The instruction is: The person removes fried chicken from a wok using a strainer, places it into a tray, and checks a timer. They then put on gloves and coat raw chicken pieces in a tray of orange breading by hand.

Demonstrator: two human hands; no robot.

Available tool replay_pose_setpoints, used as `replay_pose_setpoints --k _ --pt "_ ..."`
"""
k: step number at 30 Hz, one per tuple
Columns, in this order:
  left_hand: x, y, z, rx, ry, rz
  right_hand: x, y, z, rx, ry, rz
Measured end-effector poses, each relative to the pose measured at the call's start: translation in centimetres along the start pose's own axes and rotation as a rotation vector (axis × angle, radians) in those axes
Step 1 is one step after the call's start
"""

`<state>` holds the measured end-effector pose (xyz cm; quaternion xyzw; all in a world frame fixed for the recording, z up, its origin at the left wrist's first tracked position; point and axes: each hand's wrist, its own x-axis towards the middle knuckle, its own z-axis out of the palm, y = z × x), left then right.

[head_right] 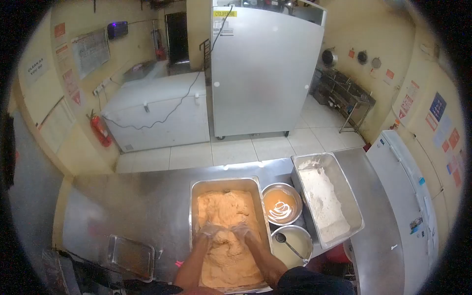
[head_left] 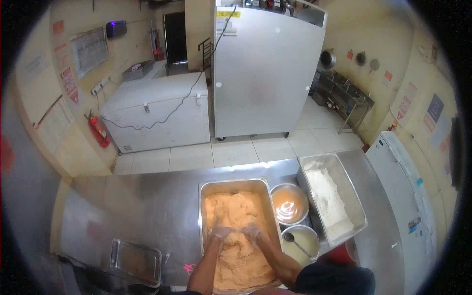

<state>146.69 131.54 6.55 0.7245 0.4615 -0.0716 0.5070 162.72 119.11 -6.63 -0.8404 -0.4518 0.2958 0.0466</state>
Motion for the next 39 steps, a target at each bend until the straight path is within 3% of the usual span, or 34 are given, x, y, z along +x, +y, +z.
replay_pose_setpoints --k 2,4,5,7,9,11,13,14,16,18,20,21,22,24,25,27,28,29,31,32,33,34,37,39 --pt "-0.5 0.9 -2.5 -0.004 -0.088 0.019 -1.3 0.8 -3.3 -0.033 -0.206 -0.122" --pt "-1.3 0.8 -3.4 -0.01 -0.19 0.028 -4.9 -0.3 -6.6 -0.104 -0.261 -0.144" --pt "-1.4 0.2 -2.8 -0.012 -0.193 0.023 -6.5 -0.9 -7.5 -0.134 -0.234 -0.149" --pt "-1.4 -1.7 -0.4 0.42 0.019 -0.01 -8.8 -2.3 -5.5 -0.165 -0.054 -0.106" --pt "0.3 -4.3 3.3 0.365 0.111 0.054 -8.9 -3.6 -2.0 -0.167 0.194 0.004" --pt "1.4 -5.2 4.4 0.32 0.206 0.118 -6.0 -3.1 1.5 -0.073 0.251 0.079" --pt "2.5 -4.2 2.3 0.007 -0.034 0.23 -4.1 -1.0 2.4 0.01 0.098 0.041" --pt "4.2 -5.1 2.1 0.001 -0.047 0.22 -3.8 0.4 1.7 0.036 -0.033 -0.023" --pt "7.8 -7.7 0.9 -0.413 -0.646 0.134 -5.5 0.9 -2.9 0.023 -0.259 -0.13" --pt "-1.8 -1.2 -1.9 0.294 -0.062 0.099 -8.2 -0.9 -6.6 -0.075 -0.219 -0.12" --pt "-5.6 3.1 -2.4 0.716 0.041 0.04 -11.2 -4.1 -7.2 -0.129 0.099 -0.062" --pt "-4.8 2.3 -1.4 0.736 -0.123 0.008 -12.1 -5.5 -6.5 -0.137 0.272 -0.028" --pt "0.3 -5.5 5.0 0.842 0.083 0.109 -10.8 -4.6 -1.4 -0.18 0.453 0.058" --pt "-3.5 -0.4 1.2 0.848 -0.047 0.076 -10.2 -5.7 -0.9 -0.143 0.44 0.054" --pt "-1.3 -2.2 1.7 0.827 -0.011 0.153 -7.7 -3.7 1.8 0.035 0.43 0.06" --pt "-1.4 -1.9 0.0 0.256 -0.215 0.246 -5.7 -1.9 2.8 0.04 0.219 0.072" --pt "0.1 -2.4 -0.2 0.252 -0.225 0.235 -5.2 -1.5 1.4 0.002 0.101 0.045" --pt "1.5 -3.3 0.0 0.076 -0.418 0.034 -5.6 -1.6 -0.7 -0.079 -0.041 -0.008" --pt "0.2 -3.4 0.1 -0.09 -0.613 -0.177 -9.4 -3.9 -7.3 -0.423 -0.208 -0.145" --pt "-2.9 -1.7 -0.3 0.335 -0.353 -0.08 -11.7 -5.4 -10.2 -0.452 -0.2 -0.134" --pt "-5.0 -0.5 -0.1 0.749 -0.079 0.018 -12.5 -5.5 -10.5 0.028 -0.091 0.093" --pt "-5.3 -1.2 1.7 0.753 -0.08 0.017 -12.9 -5.5 -8.4 0.032 -0.091 0.094" --pt "-4.7 -2.5 5.0 0.998 0.057 0.039 -12.5 -6.5 -2.0 -0.17 0.21 0.21" --pt "-3.3 -1.3 4.1 0.746 -0.034 0.058 -11.0 -6.8 -1.1 -0.218 0.213 0.259"
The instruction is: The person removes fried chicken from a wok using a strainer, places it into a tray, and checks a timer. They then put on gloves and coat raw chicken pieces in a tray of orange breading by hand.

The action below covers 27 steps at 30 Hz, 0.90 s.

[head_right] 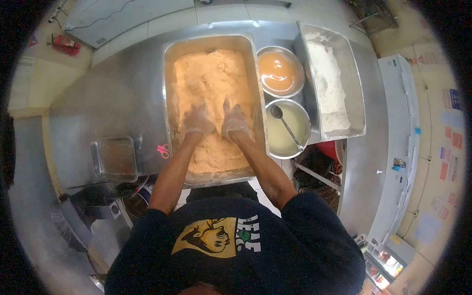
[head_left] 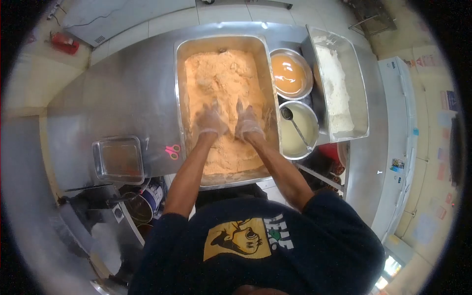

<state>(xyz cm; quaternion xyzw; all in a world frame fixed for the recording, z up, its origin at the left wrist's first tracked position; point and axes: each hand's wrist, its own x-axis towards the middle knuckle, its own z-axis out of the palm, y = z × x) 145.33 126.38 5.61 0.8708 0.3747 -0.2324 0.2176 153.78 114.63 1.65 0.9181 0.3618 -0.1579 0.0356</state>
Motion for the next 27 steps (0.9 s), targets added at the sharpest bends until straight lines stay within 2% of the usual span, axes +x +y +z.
replay_pose_setpoints --k 1,2,4,5,7,8,10,11,13,14,16,17,18,20,21,23,24,25,27 --pt "2.2 -1.0 1.3 0.004 -0.012 0.002 0.4 1.3 2.4 0.003 -0.011 0.006" --pt "6.8 -2.5 3.1 -0.131 -0.247 0.024 2.3 3.7 5.1 0.368 -0.205 -0.083" --pt "8.2 -3.9 1.3 -0.268 -0.452 0.045 4.9 5.5 3.5 0.729 -0.374 -0.195" --pt "7.3 -5.2 0.9 -0.542 -0.552 0.012 5.3 6.0 2.6 0.556 -0.519 -0.161" --pt "2.9 -5.3 -2.3 -0.817 -0.636 -0.025 4.5 5.3 -1.2 0.383 -0.654 -0.134" --pt "0.0 -4.6 -4.0 -0.619 -0.37 0.048 2.4 4.5 -2.8 0.359 -0.531 -0.018" --pt "-0.1 -3.4 -1.6 -0.418 -0.103 0.104 -1.6 1.4 -4.3 0.333 -0.415 0.083" --pt "2.6 -2.7 3.9 -0.174 -0.055 0.05 -3.5 -0.7 -4.8 0.065 -0.056 0.009" --pt "2.2 0.2 1.9 0.025 0.033 -0.1 -2.7 -1.5 -3.9 -0.198 0.315 -0.061" --pt "2.6 0.0 1.0 0.024 0.042 -0.1 -0.3 -0.8 -1.7 -0.082 0.277 -0.103" --pt "3.5 -1.2 1.2 -0.396 0.027 0.019 2.9 1.4 1.9 0.028 0.211 -0.136" --pt "6.0 -2.9 2.0 -0.397 0.027 0.024 5.8 2.8 2.2 0.253 0.021 -0.213" --pt "9.2 -5.5 4.3 -0.592 -0.273 0.132 6.4 4.1 2.4 0.479 -0.178 -0.285" --pt "9.7 -6.5 4.3 -0.772 -0.564 0.251 4.5 5.2 -1.4 0.7 -0.33 -0.156" --pt "6.6 -6.0 2.8 -0.545 -0.25 0.139 4.9 5.2 -1.9 0.27 -0.388 -0.376" --pt "0.5 -3.7 0.4 -0.319 0.058 0.018 -0.3 2.1 -10.0 -0.008 -0.26 -0.204" --pt "-2.2 -1.4 -0.4 -0.115 0.021 -0.027 -1.4 1.0 -8.9 -0.011 -0.26 -0.207" --pt "-3.5 -0.2 -0.4 0.09 -0.025 -0.071 -2.2 0.4 -6.8 -0.098 -0.039 -0.237" --pt "0.8 -0.5 3.3 -0.021 0.028 -0.109 -0.4 0.2 -2.1 -0.184 0.188 -0.258"
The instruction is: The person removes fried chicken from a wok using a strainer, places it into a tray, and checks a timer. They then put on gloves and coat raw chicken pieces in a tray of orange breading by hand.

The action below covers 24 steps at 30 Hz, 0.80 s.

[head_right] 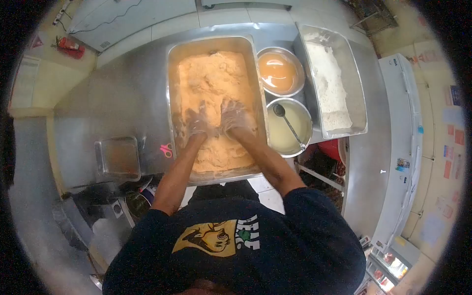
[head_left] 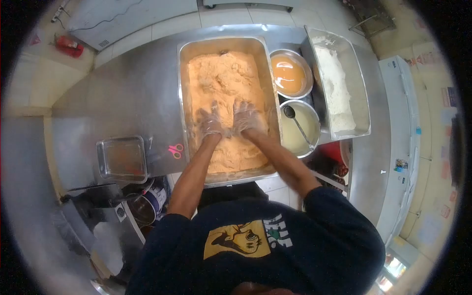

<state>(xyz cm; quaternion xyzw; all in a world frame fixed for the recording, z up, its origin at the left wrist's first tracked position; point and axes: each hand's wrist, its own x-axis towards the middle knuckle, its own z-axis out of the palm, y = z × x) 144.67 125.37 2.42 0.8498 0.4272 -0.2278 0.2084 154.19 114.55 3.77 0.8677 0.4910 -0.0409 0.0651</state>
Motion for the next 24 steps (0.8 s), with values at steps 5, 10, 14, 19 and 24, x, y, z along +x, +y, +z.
replay_pose_setpoints --k 5,10,14,19,24 --pt "-1.3 -1.2 -2.9 -0.237 -0.011 -0.038 4.9 1.0 5.0 0.144 -0.351 -0.185" --pt "-4.1 -2.4 -0.9 -0.204 -0.128 0.029 -2.8 0.5 -3.5 0.15 -0.252 -0.042" --pt "-1.2 -3.0 9.0 0.043 0.548 0.032 -1.6 -1.6 -0.6 0.398 -0.402 0.38" --pt "-0.8 -6.1 0.2 -0.92 -0.386 0.2 -1.2 3.5 1.6 0.915 -0.56 0.212" --pt "-8.5 -2.5 2.7 -0.07 0.054 -0.025 -5.6 2.3 3.5 0.593 -0.45 0.227"
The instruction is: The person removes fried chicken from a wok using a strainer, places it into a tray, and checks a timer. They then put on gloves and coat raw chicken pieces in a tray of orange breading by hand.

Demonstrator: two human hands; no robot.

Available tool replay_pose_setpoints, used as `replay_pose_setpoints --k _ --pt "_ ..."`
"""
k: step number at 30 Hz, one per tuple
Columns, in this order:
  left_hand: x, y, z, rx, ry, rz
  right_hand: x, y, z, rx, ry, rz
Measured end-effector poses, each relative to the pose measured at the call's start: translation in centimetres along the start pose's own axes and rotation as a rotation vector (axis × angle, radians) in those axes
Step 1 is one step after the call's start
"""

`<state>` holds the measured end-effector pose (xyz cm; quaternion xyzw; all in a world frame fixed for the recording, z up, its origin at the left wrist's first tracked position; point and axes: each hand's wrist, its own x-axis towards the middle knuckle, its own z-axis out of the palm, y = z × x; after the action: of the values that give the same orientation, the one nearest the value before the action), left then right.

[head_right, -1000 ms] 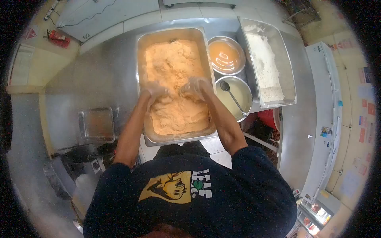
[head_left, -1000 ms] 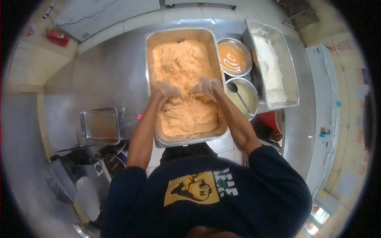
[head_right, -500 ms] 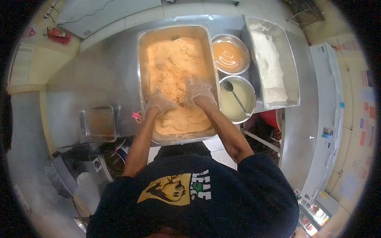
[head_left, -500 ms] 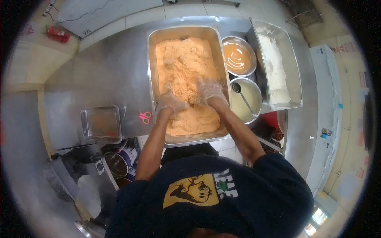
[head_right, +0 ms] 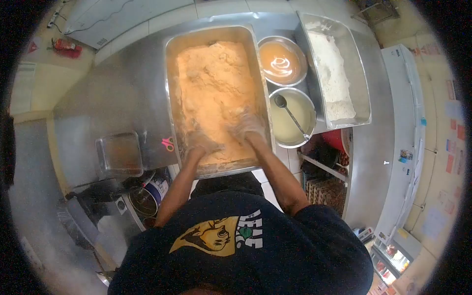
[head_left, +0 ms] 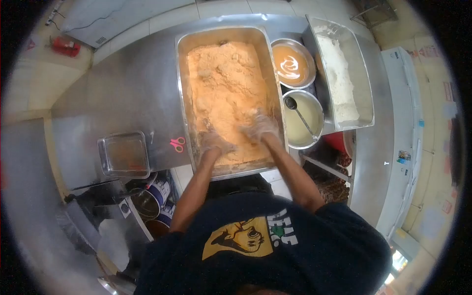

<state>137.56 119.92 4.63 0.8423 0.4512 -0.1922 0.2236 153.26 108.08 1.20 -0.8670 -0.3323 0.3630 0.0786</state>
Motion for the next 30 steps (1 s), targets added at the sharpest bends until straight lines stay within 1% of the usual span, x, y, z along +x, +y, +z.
replay_pose_setpoints --k 2,3,4,5,6,7,8,10,11,12,13,14,15,16,17,18,19,20,21,22,23,25,26,27,28,29,30 --pt "0.5 0.5 2.6 0.174 0.245 -0.029 -0.7 -3.0 1.9 -0.128 0.192 0.024" --pt "1.9 0.2 3.1 -0.119 0.184 -0.059 0.1 -3.7 2.7 -0.126 0.219 0.038" --pt "3.0 0.0 3.4 -0.412 0.117 -0.09 1.5 -3.7 3.7 -0.081 0.198 0.053" --pt "4.7 -0.5 3.4 -0.41 0.119 -0.089 3.2 -3.2 4.4 -0.002 0.145 0.064" --pt "7.1 -1.0 2.7 0.092 -0.209 0.239 4.4 -2.5 3.9 -0.052 0.028 -0.02" --pt "7.1 -1.5 2.0 0.373 -0.39 0.368 5.0 -1.7 2.6 -0.204 -0.144 -0.2" --pt "7.0 -2.0 1.2 0.614 -0.549 0.545 5.0 -1.1 0.5 -0.395 -0.337 -0.441" --pt "3.4 -2.1 -2.3 -0.166 -0.294 0.021 2.0 -1.2 -3.4 -0.411 -0.3 -0.307" --pt "2.9 -2.1 -0.6 -0.17 -0.301 0.017 0.8 -1.0 -2.2 -0.418 -0.288 -0.238" --pt "2.4 -1.7 2.8 0.025 -0.039 0.093 -0.4 -0.7 -1.0 -0.424 -0.276 -0.169" --pt "2.8 -0.6 4.8 0.118 0.096 0.139 -0.9 -0.1 2.8 -0.541 0.067 -0.179" --pt "3.2 0.5 6.7 0.214 0.235 0.172 -0.2 0.0 4.4 -0.601 0.245 -0.189" --pt "4.5 2.2 7.8 0.179 0.265 0.004 0.4 0.2 6.0 -0.65 0.423 -0.186" --pt "5.2 2.6 7.3 0.163 0.277 -0.08 1.2 -0.1 6.6 -0.387 0.458 -0.255" --pt "5.9 3.0 6.9 0.146 0.289 -0.164 1.5 0.2 7.0 -0.252 0.475 -0.279" --pt "6.4 2.3 4.4 -0.101 0.087 -0.086 2.0 0.6 7.3 -0.118 0.49 -0.307" --pt "6.0 1.6 1.8 -0.223 -0.009 -0.04 2.6 0.0 5.7 -0.027 0.221 -0.209" --pt "5.6 0.9 -0.8 -0.349 -0.111 -0.007 2.2 -1.2 2.5 -0.011 -0.053 -0.144" --pt "4.2 0.0 -3.5 -0.344 -0.247 0.04 0.5 -2.6 -0.8 -0.014 -0.224 -0.121" --pt "3.1 -0.4 -4.9 -0.334 -0.385 0.09 -1.8 -4.1 -4.4 -0.018 -0.329 -0.093" --pt "2.5 -0.5 -4.8 -0.335 -0.38 0.095 -3.9 -5.5 -7.6 -0.035 -0.396 -0.066" --pt "0.4 -1.1 -3.4 -0.052 -0.206 0.16 -3.9 -2.7 -0.9 -0.187 -0.031 -0.088" --pt "0.1 -1.1 -1.2 -0.051 -0.218 0.152 -4.0 -2.2 1.2 -0.255 0.153 -0.098" --pt "0.5 -0.6 1.7 -0.061 -0.118 0.104 -4.0 -1.6 3.3 -0.318 0.337 -0.094" --pt "1.0 -0.2 3.2 -0.073 -0.011 0.06 -3.5 -2.5 4.0 -0.321 0.385 -0.039" --pt "1.5 -0.2 3.5 -0.077 -0.007 0.054 -2.8 -3.2 4.7 -0.322 0.403 -0.019" --pt "1.7 -0.6 3.6 -0.24 -0.023 0.021 -2.1 -3.9 5.4 -0.322 0.421 0.0"
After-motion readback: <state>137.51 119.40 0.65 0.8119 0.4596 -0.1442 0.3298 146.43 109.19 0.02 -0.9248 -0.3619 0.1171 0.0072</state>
